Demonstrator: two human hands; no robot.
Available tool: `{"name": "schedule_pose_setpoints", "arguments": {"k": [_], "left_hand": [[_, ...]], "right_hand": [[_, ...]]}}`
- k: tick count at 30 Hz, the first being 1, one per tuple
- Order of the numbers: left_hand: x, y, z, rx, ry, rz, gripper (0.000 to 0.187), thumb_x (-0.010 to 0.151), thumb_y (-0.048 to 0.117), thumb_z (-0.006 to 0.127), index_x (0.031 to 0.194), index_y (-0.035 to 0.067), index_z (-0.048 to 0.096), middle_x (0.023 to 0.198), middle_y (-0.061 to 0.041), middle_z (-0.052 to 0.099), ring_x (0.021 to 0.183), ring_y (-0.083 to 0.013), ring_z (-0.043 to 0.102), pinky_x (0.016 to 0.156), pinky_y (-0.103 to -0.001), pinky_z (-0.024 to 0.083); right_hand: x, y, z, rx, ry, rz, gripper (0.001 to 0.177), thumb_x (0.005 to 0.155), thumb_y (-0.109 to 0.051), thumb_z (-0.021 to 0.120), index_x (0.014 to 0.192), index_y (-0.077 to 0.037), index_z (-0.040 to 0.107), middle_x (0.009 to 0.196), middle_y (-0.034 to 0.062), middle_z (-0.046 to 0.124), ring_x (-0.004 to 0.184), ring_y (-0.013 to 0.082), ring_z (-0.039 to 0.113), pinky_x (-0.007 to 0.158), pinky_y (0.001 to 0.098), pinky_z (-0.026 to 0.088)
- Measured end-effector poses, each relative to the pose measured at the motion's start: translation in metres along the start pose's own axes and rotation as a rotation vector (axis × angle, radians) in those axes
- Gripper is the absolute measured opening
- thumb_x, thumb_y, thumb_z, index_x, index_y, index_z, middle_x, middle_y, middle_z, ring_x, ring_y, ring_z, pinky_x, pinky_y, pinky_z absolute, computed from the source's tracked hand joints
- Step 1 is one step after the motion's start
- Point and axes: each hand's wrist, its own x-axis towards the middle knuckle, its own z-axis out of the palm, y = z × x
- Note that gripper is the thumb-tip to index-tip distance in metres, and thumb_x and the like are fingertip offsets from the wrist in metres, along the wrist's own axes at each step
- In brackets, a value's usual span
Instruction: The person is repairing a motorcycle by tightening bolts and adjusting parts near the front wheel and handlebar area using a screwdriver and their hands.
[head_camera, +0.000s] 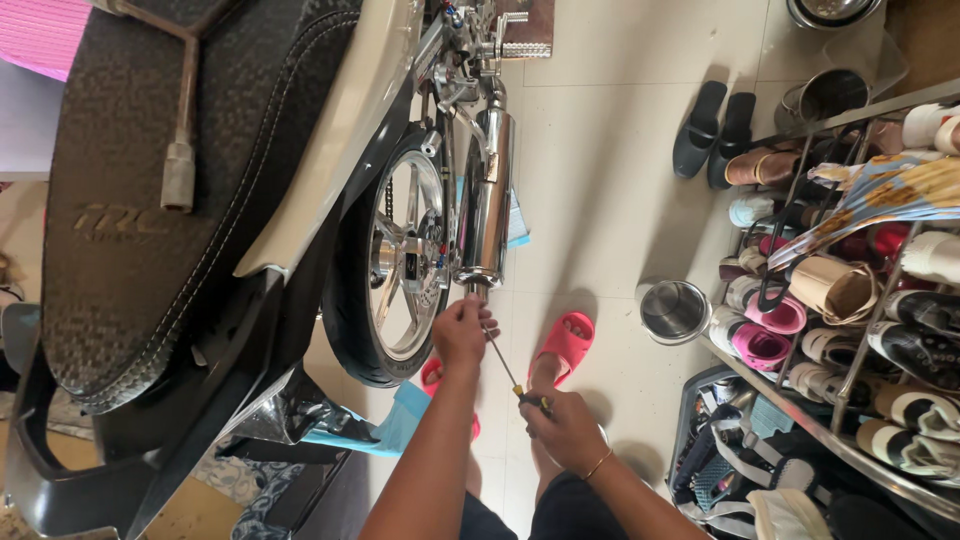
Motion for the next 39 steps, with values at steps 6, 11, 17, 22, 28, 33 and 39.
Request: {"name": "schedule_pose_setpoints", "arguments": {"k": [6,11,17,22,28,33,39], "left_hand": [[0.021,-0.004,-0.016,0.148,-0.048,0.046,0.032,0.100,0.021,0.052,0.096,-0.005,0.069,0.078,-0.011,0.071,0.058,-0.0179,0.068,0.050,-0.033,0.061],[0.026,-0.012,-0.021,0.142,-0.108,0.026,0.027,0.097,0.014,0.046,0.103,-0.003,0.067,0.080,-0.010,0.067,0.056,-0.0156,0.063,0.048,-0.033,0.058],[0.027,-0.024,-0.026,0.284,-0.177,-0.067,0.024,0.095,0.016,0.051,0.100,-0.001,0.067,0.084,-0.009,0.068,0.062,-0.0149,0.064,0.054,-0.033,0.061],[0.034,-0.032,-0.032,0.287,-0.285,-0.084,0.028,0.095,0.018,0.051,0.100,-0.001,0.071,0.088,-0.009,0.073,0.068,-0.0149,0.070,0.059,-0.030,0.062],[0.041,-0.036,-0.039,0.236,-0.335,-0.115,0.030,0.095,0.017,0.050,0.101,-0.002,0.072,0.089,-0.010,0.073,0.071,-0.0143,0.069,0.060,-0.030,0.062],[0.035,-0.035,-0.040,0.212,-0.368,-0.136,0.028,0.094,0.018,0.054,0.100,-0.001,0.072,0.085,-0.008,0.070,0.068,-0.0126,0.065,0.060,-0.030,0.062],[0.021,-0.022,-0.042,0.267,-0.368,-0.122,0.035,0.096,0.029,0.060,0.095,-0.004,0.072,0.082,-0.007,0.069,0.066,-0.0131,0.064,0.057,-0.030,0.058]], "right_hand": [[0.030,0.006,0.035,0.466,0.082,-0.131,0.021,0.094,-0.012,0.061,0.095,0.007,0.071,0.071,0.0113,0.072,0.062,0.0172,0.072,0.063,0.0316,0.060],[0.063,0.005,0.050,0.607,0.146,-0.065,0.021,0.094,-0.011,0.060,0.092,0.009,0.067,0.074,0.0129,0.071,0.062,0.0200,0.073,0.063,0.0332,0.063],[0.071,0.002,0.068,0.635,0.171,-0.048,0.023,0.095,-0.011,0.060,0.093,0.011,0.067,0.072,0.0150,0.070,0.060,0.0206,0.072,0.062,0.0327,0.063],[0.080,0.009,0.078,0.692,0.224,-0.028,0.024,0.097,-0.013,0.058,0.095,0.009,0.066,0.072,0.0135,0.069,0.058,0.0196,0.070,0.059,0.0327,0.062],[0.084,0.014,0.086,0.712,0.267,-0.027,0.023,0.097,-0.013,0.057,0.095,0.008,0.066,0.076,0.0136,0.070,0.058,0.0193,0.070,0.061,0.0345,0.063],[0.088,0.004,0.074,0.792,0.250,-0.091,0.020,0.097,-0.012,0.056,0.096,0.007,0.064,0.079,0.0104,0.069,0.062,0.0184,0.071,0.064,0.0358,0.065],[0.077,0.002,0.075,0.690,0.259,-0.053,0.025,0.097,-0.012,0.055,0.096,0.007,0.070,0.068,0.0108,0.063,0.059,0.0197,0.069,0.063,0.0365,0.065]]}}
